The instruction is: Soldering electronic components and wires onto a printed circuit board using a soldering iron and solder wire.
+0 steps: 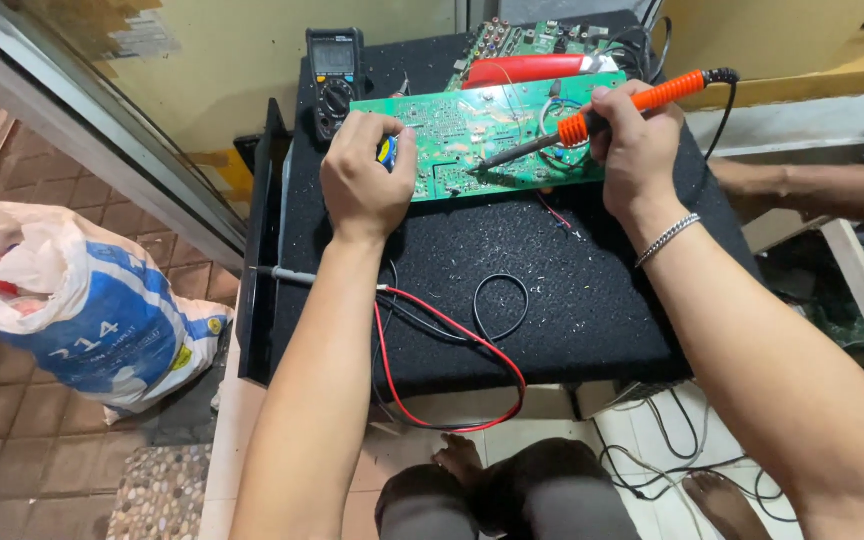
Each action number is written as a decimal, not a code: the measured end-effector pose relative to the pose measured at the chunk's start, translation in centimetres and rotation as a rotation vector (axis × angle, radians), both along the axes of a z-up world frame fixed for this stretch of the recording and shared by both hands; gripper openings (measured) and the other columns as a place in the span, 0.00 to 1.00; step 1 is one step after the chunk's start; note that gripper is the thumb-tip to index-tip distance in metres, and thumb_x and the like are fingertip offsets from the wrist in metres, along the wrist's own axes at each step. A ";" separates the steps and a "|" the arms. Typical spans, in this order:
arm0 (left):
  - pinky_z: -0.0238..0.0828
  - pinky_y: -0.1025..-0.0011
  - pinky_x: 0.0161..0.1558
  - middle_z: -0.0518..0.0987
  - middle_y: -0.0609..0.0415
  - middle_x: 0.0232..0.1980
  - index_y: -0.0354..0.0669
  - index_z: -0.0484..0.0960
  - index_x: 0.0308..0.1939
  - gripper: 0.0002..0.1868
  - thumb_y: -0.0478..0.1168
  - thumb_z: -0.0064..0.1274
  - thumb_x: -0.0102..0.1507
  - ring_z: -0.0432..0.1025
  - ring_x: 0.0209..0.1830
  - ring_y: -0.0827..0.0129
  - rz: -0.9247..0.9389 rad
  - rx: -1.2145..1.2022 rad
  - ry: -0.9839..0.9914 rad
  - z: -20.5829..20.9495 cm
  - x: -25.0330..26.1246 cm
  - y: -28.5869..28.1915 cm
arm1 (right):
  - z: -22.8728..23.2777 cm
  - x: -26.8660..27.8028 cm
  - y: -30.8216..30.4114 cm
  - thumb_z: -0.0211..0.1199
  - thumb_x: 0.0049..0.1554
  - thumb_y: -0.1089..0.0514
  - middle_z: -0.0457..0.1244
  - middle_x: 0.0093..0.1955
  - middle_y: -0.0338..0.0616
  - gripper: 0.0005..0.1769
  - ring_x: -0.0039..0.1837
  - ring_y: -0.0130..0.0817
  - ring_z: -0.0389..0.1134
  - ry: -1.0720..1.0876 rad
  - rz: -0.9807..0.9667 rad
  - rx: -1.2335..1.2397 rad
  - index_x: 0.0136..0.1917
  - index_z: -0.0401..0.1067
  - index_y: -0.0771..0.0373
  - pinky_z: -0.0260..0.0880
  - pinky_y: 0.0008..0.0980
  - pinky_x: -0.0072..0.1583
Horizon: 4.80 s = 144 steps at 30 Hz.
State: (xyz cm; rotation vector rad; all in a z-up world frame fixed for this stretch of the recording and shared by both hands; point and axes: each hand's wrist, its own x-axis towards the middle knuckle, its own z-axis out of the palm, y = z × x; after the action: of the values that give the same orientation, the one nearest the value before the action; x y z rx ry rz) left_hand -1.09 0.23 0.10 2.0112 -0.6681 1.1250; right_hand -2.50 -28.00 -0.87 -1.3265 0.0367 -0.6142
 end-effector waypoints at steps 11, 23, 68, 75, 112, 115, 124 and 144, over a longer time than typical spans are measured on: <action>0.68 0.64 0.33 0.76 0.53 0.33 0.43 0.77 0.33 0.06 0.37 0.53 0.65 0.72 0.32 0.62 0.004 0.009 0.017 0.1 -0.1 0.0 | 0.0 0.0 0.1 0.65 0.57 0.59 0.64 0.32 0.40 0.13 0.27 0.25 0.56 0.003 -0.018 0.002 0.31 0.69 0.58 0.54 0.22 0.28; 0.70 0.62 0.36 0.78 0.52 0.35 0.41 0.79 0.35 0.05 0.37 0.54 0.65 0.73 0.34 0.60 0.010 0.028 0.025 0.2 0.0 -0.2 | 0.5 -0.1 0.2 0.65 0.57 0.59 0.63 0.30 0.41 0.15 0.25 0.25 0.53 0.009 -0.001 0.038 0.30 0.66 0.57 0.50 0.23 0.28; 0.77 0.64 0.41 0.76 0.59 0.31 0.53 0.80 0.34 0.03 0.42 0.58 0.61 0.78 0.35 0.57 0.047 -0.050 0.012 -1.2 1.2 0.0 | -4.0 3.0 -1.7 0.68 0.60 0.61 0.61 0.29 0.51 0.14 0.23 0.26 0.57 -0.099 -0.079 -0.050 0.35 0.70 0.66 0.53 0.25 0.28; 0.76 0.63 0.40 0.76 0.55 0.31 0.51 0.80 0.34 0.03 0.39 0.60 0.60 0.78 0.34 0.54 0.024 -0.041 -0.037 -0.5 1.1 -0.3 | -2.9 2.4 -1.5 0.67 0.59 0.59 0.60 0.27 0.48 0.12 0.23 0.25 0.57 -0.055 -0.100 -0.059 0.35 0.72 0.64 0.52 0.24 0.28; 0.75 0.61 0.46 0.77 0.53 0.33 0.46 0.82 0.36 0.07 0.35 0.65 0.67 0.78 0.39 0.50 0.049 0.076 -0.036 -2.4 1.6 0.9 | -0.8 1.3 -0.1 0.68 0.51 0.54 0.52 0.15 0.45 0.11 0.21 0.26 0.54 0.091 -0.070 0.007 0.32 0.77 0.63 0.48 0.22 0.29; 0.75 0.61 0.46 0.77 0.53 0.33 0.46 0.82 0.36 0.08 0.36 0.65 0.68 0.77 0.38 0.50 0.048 0.067 -0.037 -2.4 2.0 0.9 | -1.0 1.7 -0.4 0.68 0.51 0.54 0.52 0.15 0.45 0.12 0.21 0.25 0.54 0.089 -0.076 -0.009 0.32 0.77 0.63 0.48 0.22 0.29; 0.74 0.60 0.44 0.76 0.51 0.32 0.45 0.81 0.35 0.07 0.36 0.62 0.68 0.76 0.37 0.49 0.042 0.080 -0.043 -1.7 1.7 0.2 | -1.6 2.1 -1.1 0.69 0.48 0.54 0.55 0.16 0.47 0.10 0.22 0.27 0.57 0.082 -0.095 0.007 0.31 0.77 0.61 0.52 0.24 0.29; 0.75 0.66 0.40 0.74 0.58 0.28 0.52 0.78 0.30 0.08 0.42 0.59 0.63 0.77 0.32 0.57 0.043 -0.007 -0.029 -0.6 1.1 0.0 | -2.2 2.0 -0.6 0.67 0.55 0.57 0.52 0.19 0.45 0.11 0.22 0.28 0.55 0.014 -0.133 -0.053 0.33 0.72 0.62 0.47 0.24 0.28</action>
State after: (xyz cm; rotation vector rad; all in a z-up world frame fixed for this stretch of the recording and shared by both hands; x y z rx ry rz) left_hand 0.00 0.21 -0.50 2.0156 -0.6381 1.1818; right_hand -0.47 -28.61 -3.05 -1.3880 0.1218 -0.7226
